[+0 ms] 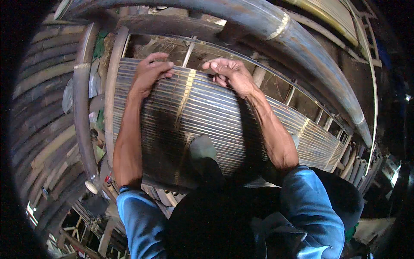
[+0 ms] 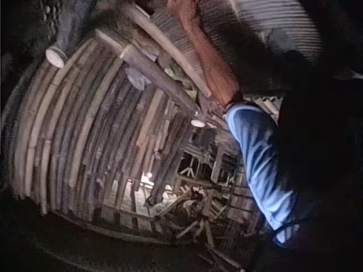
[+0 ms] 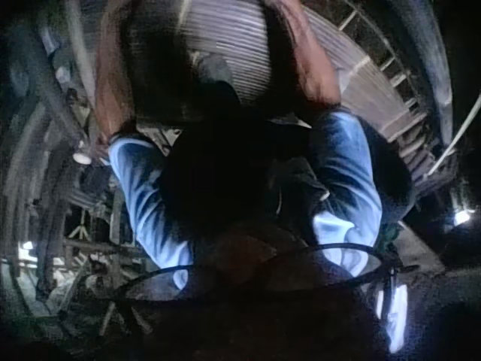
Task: The person weaves a bamboo mat by hand, threading thin bamboo strips through the structure and tightening them.
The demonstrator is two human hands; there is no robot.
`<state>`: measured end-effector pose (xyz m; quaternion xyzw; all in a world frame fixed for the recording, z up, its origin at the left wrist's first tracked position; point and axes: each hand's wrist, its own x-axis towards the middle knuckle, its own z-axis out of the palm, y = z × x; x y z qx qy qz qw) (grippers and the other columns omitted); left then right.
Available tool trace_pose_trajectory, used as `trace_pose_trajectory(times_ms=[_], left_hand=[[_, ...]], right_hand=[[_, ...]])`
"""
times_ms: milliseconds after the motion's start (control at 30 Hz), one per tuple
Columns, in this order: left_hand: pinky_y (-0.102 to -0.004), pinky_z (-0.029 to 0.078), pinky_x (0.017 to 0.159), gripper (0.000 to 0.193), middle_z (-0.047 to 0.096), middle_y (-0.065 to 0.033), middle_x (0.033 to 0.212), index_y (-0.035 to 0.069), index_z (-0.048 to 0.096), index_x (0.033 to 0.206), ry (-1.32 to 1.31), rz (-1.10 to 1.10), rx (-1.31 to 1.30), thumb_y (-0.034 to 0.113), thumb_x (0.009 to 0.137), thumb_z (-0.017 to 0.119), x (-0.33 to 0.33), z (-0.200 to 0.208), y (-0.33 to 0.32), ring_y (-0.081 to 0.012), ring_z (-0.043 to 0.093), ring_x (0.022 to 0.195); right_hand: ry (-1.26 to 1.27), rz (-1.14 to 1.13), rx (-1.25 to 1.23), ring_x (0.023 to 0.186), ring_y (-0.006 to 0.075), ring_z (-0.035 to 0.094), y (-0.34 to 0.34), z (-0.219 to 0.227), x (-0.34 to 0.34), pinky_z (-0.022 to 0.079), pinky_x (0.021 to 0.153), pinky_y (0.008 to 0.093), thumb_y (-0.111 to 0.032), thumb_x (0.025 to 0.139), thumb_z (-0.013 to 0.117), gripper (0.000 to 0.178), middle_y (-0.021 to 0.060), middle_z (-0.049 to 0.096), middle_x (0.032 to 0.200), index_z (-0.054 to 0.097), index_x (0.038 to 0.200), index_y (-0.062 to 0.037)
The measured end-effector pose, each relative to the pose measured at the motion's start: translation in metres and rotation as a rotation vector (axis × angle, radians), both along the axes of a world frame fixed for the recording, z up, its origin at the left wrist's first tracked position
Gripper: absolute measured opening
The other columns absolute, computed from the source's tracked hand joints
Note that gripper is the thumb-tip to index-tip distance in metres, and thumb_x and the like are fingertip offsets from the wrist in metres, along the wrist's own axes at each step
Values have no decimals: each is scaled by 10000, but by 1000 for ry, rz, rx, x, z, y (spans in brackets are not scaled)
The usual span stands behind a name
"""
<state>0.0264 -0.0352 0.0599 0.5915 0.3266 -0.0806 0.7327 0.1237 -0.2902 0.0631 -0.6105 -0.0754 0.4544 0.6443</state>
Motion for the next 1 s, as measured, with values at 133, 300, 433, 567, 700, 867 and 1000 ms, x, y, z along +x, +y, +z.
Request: trace_pose_trajectory(times_ms=[133,300,433,567,700,867,1000], left_hand=[[-437,512,883,629,581,-166,1144,29,559,1299,-210,-230,811,170,753,839,-40,-5,-46,-287,593,1021],[-544,409,1011,790,429,-231,1302,67,467,1390,153,-312,1262,240,722,851,-152,-18,-68,-402,477,1171],[-463,506,841,420,569,-195,1105,54,598,1224,353,123,819,242,875,736,-269,-7,-71,-363,578,1043],[-454,511,666,314,689,-191,776,36,728,847,675,18,1076,324,946,648,-385,8,-74,-354,639,789],[-429,498,713,363,673,-182,774,21,704,857,770,230,1040,362,959,629,-505,30,-76,-341,625,755],[-385,481,797,310,648,-151,930,-4,642,995,737,489,874,301,947,672,-583,46,-51,-255,606,877],[-351,468,865,343,627,-126,1055,-24,592,1105,369,503,889,252,937,707,-526,47,-11,-187,590,974]], right_hand=[[-20,-27,42,575,88,426,-6,-7,2,380,588,240,-189,1037,565,215,-36,445,619,686,1032,-12],[35,-126,164,567,110,439,-16,-13,8,415,586,277,-207,1038,567,227,-21,443,607,687,1006,-17],[30,-64,181,600,117,450,-14,-18,9,437,635,276,-198,1036,570,218,-15,447,627,668,1037,-3],[-55,58,85,619,97,482,3,-24,4,439,636,270,-231,1051,550,256,-23,468,641,664,1015,-5],[-219,226,-45,611,78,490,16,-25,-3,425,612,256,-271,1053,549,286,-23,520,665,673,999,-19],[-316,244,-102,605,71,483,23,-11,-11,402,604,245,-277,1053,550,275,-25,531,673,678,1003,-39],[92,124,213,555,78,421,23,33,-11,410,583,263,-212,1041,562,235,-38,431,610,672,997,-8]])
